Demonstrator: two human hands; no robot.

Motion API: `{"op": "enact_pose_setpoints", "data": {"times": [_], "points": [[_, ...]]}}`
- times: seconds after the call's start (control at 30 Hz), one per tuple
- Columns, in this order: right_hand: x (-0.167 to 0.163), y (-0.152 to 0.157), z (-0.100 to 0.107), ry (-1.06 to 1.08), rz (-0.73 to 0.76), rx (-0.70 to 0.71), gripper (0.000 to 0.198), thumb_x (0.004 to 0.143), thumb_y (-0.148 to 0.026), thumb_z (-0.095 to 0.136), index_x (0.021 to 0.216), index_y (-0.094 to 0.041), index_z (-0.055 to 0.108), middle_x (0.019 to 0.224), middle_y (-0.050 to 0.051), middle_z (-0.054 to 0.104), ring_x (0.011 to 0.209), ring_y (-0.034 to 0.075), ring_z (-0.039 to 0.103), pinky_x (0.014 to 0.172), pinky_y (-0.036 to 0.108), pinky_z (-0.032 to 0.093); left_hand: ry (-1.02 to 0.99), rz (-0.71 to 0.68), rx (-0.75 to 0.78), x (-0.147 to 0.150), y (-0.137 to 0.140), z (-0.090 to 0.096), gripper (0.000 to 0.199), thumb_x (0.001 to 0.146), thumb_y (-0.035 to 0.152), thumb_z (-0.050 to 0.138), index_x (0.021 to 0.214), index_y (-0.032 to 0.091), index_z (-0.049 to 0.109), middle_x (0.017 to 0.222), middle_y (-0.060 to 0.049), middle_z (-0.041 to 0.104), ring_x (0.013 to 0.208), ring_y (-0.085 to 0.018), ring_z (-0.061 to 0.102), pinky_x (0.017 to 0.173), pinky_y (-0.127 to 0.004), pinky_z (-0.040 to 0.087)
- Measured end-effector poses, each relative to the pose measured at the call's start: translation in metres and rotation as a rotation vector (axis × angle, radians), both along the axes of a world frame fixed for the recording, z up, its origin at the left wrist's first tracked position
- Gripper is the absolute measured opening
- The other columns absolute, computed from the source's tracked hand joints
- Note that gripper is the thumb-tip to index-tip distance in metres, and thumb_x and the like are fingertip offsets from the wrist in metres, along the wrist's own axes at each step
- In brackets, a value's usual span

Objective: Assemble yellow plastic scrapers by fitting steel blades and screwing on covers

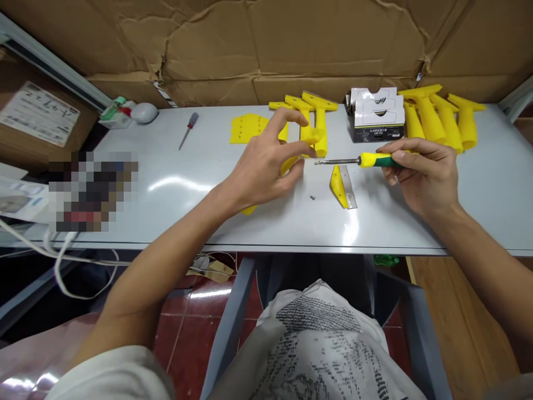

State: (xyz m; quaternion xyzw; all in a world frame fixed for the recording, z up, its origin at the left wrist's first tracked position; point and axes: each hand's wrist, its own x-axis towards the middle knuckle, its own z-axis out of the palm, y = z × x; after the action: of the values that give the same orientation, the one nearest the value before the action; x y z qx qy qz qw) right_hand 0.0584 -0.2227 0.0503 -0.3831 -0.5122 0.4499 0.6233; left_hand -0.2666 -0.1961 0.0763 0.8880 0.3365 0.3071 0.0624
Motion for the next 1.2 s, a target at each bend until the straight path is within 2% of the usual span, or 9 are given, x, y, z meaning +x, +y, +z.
{"op": "enact_pose_setpoints", "data": {"times": [0.23, 0.4, 0.53, 0.67, 0.8, 0.93, 1.0, 1.1, 1.2], "points": [[0.000, -0.001, -0.002, -0.066, 0.023, 0.015, 0.006, 0.083, -0.031, 0.098, 0.086, -0.030, 0.092, 0.095, 0.006, 0.084, 0.060, 0.015, 0.063, 0.048, 0.034, 0.045, 0.027, -0.024, 0.110, 0.005, 0.007, -0.010, 0.025, 0.116, 0.044, 0.068, 0.103, 0.027, 0.080, 0.155, -0.014, 0.065, 0.095, -0.022, 0.077, 0.085, -0.048, 0.073], [0.004, 0.006, -0.001, 0.018, -0.123, 0.025, 0.010, 0.074, -0.018, 0.087, 0.081, -0.024, 0.091, 0.087, 0.005, 0.082, 0.054, 0.012, 0.060, 0.045, 0.030, 0.037, 0.176, -0.024, 0.108, 0.000, -0.003, -0.017, 0.014, 0.112, 0.031, 0.073, 0.101, 0.025, 0.078, 0.161, -0.013, 0.061, 0.089, -0.021, 0.075, 0.081, -0.047, 0.069], [0.010, 0.007, -0.002, 0.024, -0.261, 0.063, 0.014, 0.075, -0.013, 0.081, 0.080, -0.022, 0.090, 0.083, 0.004, 0.079, 0.053, 0.012, 0.059, 0.047, 0.030, 0.037, 0.257, -0.021, 0.106, 0.003, -0.013, -0.023, 0.015, 0.110, 0.029, 0.075, 0.099, 0.021, 0.080, 0.162, -0.012, 0.060, 0.098, -0.025, 0.076, 0.072, -0.041, 0.063], [0.012, -0.003, -0.007, -0.287, -0.440, 0.193, 0.022, 0.089, -0.012, 0.078, 0.090, -0.029, 0.092, 0.095, 0.003, 0.082, 0.062, 0.014, 0.061, 0.063, 0.038, 0.051, 0.270, -0.041, 0.038, 0.004, -0.016, -0.023, 0.014, 0.110, 0.031, 0.077, 0.102, 0.022, 0.084, 0.162, -0.012, 0.060, 0.103, -0.028, 0.077, 0.069, -0.039, 0.059], [0.009, -0.012, -0.013, -0.647, -0.445, 0.383, 0.021, 0.098, -0.018, 0.075, 0.097, -0.032, 0.090, 0.107, 0.004, 0.085, 0.097, 0.026, 0.078, 0.094, 0.050, 0.061, 0.198, -0.045, 0.026, 0.002, -0.012, -0.020, 0.016, 0.110, 0.036, 0.077, 0.105, 0.023, 0.084, 0.158, -0.014, 0.061, 0.094, -0.024, 0.075, 0.075, -0.045, 0.064], [0.009, -0.012, -0.021, -0.910, -0.391, 0.433, 0.017, 0.102, -0.025, 0.070, 0.103, -0.031, 0.086, 0.114, 0.008, 0.084, 0.097, 0.029, 0.077, 0.090, 0.055, 0.060, -0.045, -0.002, 0.054, -0.001, -0.002, -0.020, 0.021, 0.111, 0.025, 0.065, 0.117, 0.026, 0.085, 0.147, -0.012, 0.063, 0.111, -0.025, 0.075, 0.093, -0.050, 0.071], [0.011, -0.011, -0.026, -1.035, -0.361, 0.371, 0.018, 0.102, -0.027, 0.068, 0.108, -0.031, 0.084, 0.120, 0.009, 0.082, 0.096, 0.030, 0.075, 0.085, 0.054, 0.058, -0.147, 0.045, -0.007, -0.004, 0.003, -0.019, 0.023, 0.109, 0.026, 0.065, 0.120, 0.027, 0.086, 0.141, -0.011, 0.064, 0.124, -0.029, 0.072, 0.087, -0.045, 0.072], [0.011, -0.012, -0.030, -1.162, -0.361, 0.320, 0.014, 0.099, -0.028, 0.071, 0.107, -0.029, 0.082, 0.123, 0.009, 0.080, 0.091, 0.029, 0.074, 0.078, 0.050, 0.053, -0.256, 0.020, -0.234, -0.009, 0.007, -0.018, 0.032, 0.108, 0.030, 0.068, 0.136, 0.030, 0.084, 0.139, -0.012, 0.065, 0.114, -0.027, 0.073, 0.066, -0.034, 0.069], [-0.001, -0.016, -0.022, -1.190, -0.376, 0.406, 0.009, 0.101, -0.032, 0.071, 0.103, -0.027, 0.079, 0.122, 0.010, 0.082, 0.105, 0.035, 0.077, 0.092, 0.057, 0.056, -0.318, -0.044, -0.279, -0.006, 0.007, -0.015, 0.048, 0.111, 0.033, 0.063, 0.158, 0.036, 0.073, 0.142, -0.012, 0.065, 0.116, -0.028, 0.078, 0.076, -0.039, 0.075]]}}
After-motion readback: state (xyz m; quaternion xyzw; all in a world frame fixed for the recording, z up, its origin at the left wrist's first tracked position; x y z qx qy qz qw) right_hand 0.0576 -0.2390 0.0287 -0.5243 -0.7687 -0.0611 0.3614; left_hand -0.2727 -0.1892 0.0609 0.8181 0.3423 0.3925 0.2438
